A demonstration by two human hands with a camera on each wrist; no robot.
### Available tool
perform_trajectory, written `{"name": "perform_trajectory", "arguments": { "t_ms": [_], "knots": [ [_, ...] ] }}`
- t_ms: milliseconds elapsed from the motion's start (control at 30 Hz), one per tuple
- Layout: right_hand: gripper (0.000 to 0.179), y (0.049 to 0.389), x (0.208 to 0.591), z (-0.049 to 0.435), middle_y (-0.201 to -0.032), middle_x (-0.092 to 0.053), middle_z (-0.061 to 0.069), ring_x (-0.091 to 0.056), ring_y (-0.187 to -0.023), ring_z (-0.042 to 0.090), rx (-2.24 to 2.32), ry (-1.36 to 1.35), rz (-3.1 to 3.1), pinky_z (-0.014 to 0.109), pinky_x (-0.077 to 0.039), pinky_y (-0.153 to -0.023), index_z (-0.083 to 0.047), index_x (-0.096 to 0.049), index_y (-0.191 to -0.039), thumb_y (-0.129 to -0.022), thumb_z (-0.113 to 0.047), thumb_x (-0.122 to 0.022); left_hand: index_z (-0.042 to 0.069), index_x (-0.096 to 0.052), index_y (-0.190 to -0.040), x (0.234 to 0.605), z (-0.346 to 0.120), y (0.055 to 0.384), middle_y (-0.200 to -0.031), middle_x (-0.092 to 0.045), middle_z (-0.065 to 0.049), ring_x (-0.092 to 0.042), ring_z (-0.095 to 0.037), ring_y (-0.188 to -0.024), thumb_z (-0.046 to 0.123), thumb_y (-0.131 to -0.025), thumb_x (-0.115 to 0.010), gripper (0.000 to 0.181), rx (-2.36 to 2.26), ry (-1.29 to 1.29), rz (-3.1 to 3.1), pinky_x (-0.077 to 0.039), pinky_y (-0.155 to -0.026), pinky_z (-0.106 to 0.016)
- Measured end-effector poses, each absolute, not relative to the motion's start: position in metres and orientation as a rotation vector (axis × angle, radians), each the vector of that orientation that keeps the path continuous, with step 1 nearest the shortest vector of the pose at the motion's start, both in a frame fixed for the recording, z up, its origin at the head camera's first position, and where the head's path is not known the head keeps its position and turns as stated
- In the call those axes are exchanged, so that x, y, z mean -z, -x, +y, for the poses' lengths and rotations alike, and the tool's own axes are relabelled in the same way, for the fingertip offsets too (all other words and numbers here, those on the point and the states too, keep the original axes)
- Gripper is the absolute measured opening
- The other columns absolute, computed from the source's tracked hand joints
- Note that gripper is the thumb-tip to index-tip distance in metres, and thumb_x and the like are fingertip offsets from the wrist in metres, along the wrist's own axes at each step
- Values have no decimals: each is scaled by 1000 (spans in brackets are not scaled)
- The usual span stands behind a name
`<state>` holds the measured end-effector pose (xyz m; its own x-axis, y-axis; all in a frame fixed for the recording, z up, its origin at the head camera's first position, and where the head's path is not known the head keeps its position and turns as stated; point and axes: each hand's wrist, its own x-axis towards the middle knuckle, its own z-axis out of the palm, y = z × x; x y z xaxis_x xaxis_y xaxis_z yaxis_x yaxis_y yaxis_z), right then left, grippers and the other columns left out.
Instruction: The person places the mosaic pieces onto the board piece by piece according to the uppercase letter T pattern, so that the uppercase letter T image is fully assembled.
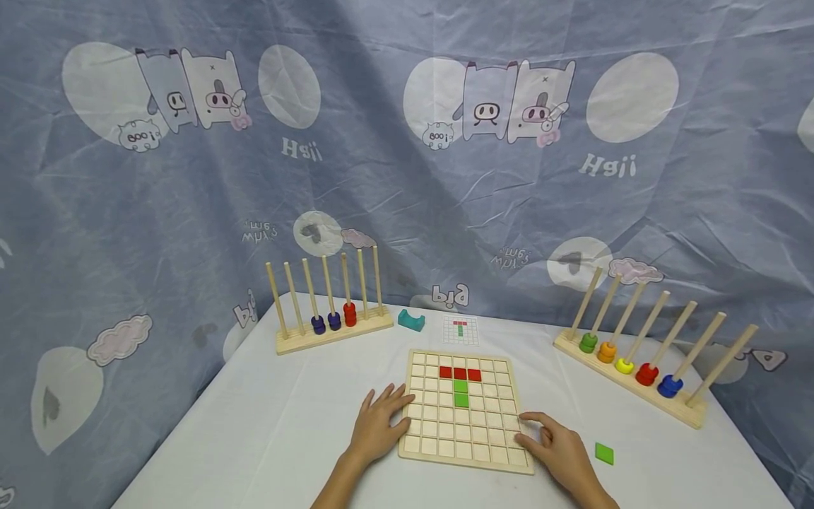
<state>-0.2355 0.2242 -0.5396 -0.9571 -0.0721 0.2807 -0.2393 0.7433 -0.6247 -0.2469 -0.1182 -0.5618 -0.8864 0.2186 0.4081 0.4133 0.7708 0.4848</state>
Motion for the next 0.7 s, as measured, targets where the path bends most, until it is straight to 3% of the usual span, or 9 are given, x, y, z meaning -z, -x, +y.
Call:
{"name": "perform_trajectory", "arguments": {
  "t_ms": [700],
  "knots": [
    [55, 208, 540, 309, -53, -34, -3, -29, -45, 8, -848, 112, -2835, 23, -26, -42, -8, -62, -115, -77, -45, -71, 21, -61, -122, 562, -118, 247, -134, -50, -3, -41, -28, -127, 27, -83, -62, 39, 827, 488, -2636, -20, -104, -57]
  ]
}}
